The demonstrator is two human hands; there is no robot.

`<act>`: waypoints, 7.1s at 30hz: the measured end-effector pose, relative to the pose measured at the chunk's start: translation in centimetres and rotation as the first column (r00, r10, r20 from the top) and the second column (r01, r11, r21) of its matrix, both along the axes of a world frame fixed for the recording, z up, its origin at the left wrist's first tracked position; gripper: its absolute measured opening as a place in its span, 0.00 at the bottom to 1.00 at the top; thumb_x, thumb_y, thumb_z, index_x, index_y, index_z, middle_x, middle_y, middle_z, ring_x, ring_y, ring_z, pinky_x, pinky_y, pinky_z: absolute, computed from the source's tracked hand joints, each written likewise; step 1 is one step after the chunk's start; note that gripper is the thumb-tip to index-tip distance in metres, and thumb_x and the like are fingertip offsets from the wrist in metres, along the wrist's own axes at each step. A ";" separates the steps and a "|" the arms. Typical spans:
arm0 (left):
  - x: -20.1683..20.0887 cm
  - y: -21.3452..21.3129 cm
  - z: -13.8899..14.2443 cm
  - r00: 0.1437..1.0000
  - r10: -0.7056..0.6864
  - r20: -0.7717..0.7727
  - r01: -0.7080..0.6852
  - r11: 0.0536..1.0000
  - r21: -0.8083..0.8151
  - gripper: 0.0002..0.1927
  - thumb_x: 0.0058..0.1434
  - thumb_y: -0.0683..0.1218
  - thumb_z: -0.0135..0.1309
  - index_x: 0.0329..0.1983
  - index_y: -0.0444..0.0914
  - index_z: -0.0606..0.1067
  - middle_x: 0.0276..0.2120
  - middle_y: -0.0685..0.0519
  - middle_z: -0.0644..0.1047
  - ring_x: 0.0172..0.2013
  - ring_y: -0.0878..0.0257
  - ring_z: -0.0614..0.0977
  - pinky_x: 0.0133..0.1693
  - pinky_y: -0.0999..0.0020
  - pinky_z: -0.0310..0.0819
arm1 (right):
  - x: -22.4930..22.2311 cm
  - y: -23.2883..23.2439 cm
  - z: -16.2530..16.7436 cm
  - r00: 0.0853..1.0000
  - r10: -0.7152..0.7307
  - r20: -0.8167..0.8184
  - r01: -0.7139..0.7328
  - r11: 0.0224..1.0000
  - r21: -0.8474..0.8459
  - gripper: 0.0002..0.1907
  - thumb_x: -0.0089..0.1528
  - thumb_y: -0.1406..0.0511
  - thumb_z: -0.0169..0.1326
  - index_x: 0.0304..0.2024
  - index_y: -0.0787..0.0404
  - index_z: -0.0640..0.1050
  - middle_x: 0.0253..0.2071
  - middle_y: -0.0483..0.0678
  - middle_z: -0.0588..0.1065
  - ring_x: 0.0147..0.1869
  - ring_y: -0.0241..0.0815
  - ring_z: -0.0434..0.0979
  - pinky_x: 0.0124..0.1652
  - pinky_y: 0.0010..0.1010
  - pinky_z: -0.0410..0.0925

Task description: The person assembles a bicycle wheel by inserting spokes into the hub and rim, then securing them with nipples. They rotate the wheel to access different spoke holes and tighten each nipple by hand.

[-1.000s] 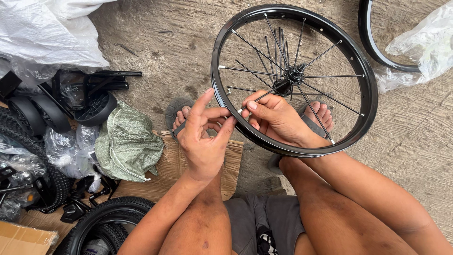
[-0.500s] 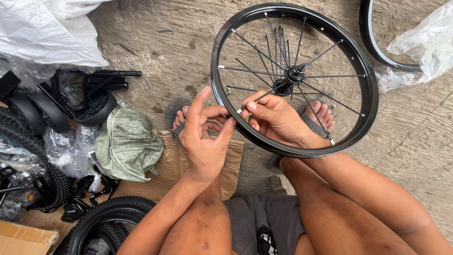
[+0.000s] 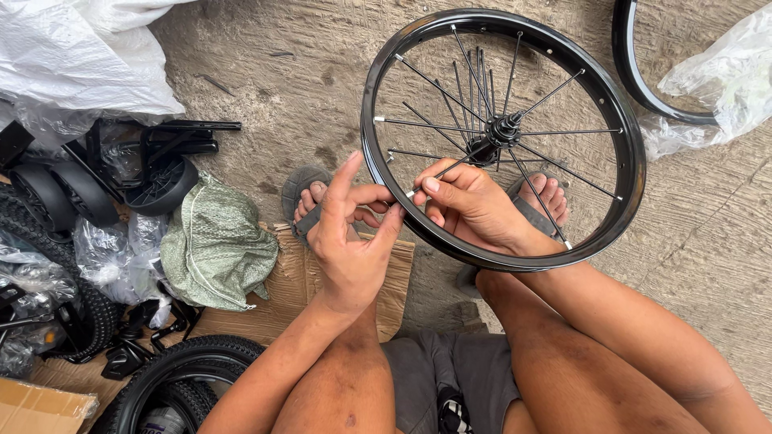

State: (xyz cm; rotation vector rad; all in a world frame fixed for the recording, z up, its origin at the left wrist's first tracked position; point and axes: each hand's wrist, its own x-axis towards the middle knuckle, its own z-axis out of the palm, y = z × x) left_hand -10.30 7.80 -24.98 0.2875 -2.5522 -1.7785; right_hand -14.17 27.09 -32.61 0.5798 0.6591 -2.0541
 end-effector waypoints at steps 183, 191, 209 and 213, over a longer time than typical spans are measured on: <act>4.8 3.3 -9.4 0.659 -0.615 0.433 0.747 0.601 -0.284 0.07 0.48 0.45 0.62 0.28 0.36 0.82 0.38 0.43 0.78 0.46 0.43 0.76 0.44 0.49 0.64 | 4.1 17.1 -0.1 0.939 0.245 -0.241 0.118 0.429 0.896 0.19 0.74 0.68 0.38 0.67 0.64 0.63 0.56 0.56 0.75 0.56 0.49 0.80 0.55 0.36 0.75; 4.3 3.3 -10.4 0.583 -0.627 0.516 0.759 0.647 -0.072 0.05 0.59 0.45 0.58 0.30 0.39 0.80 0.31 0.43 0.79 0.43 0.47 0.80 0.51 0.49 0.63 | -2.5 17.0 -1.4 0.662 0.642 -0.387 0.261 0.286 0.922 0.15 0.78 0.70 0.46 0.67 0.70 0.70 0.59 0.53 0.77 0.60 0.38 0.77 0.60 0.29 0.72; 4.4 2.9 -10.3 0.601 -0.687 0.408 0.780 0.616 -0.112 0.09 0.60 0.46 0.57 0.34 0.34 0.76 0.30 0.42 0.80 0.42 0.44 0.82 0.62 0.41 0.55 | -2.9 14.9 -2.8 0.757 0.349 -0.553 0.308 0.556 0.772 0.13 0.78 0.70 0.49 0.63 0.71 0.73 0.52 0.50 0.77 0.52 0.38 0.79 0.56 0.26 0.72; 4.4 2.9 -10.6 0.611 -0.641 0.464 0.722 0.692 0.005 0.07 0.57 0.44 0.58 0.26 0.37 0.78 0.26 0.44 0.80 0.39 0.46 0.82 0.63 0.43 0.54 | -3.1 15.0 -2.7 0.776 0.307 -0.552 0.293 0.599 0.745 0.13 0.77 0.71 0.49 0.62 0.72 0.73 0.53 0.50 0.77 0.52 0.38 0.80 0.57 0.28 0.73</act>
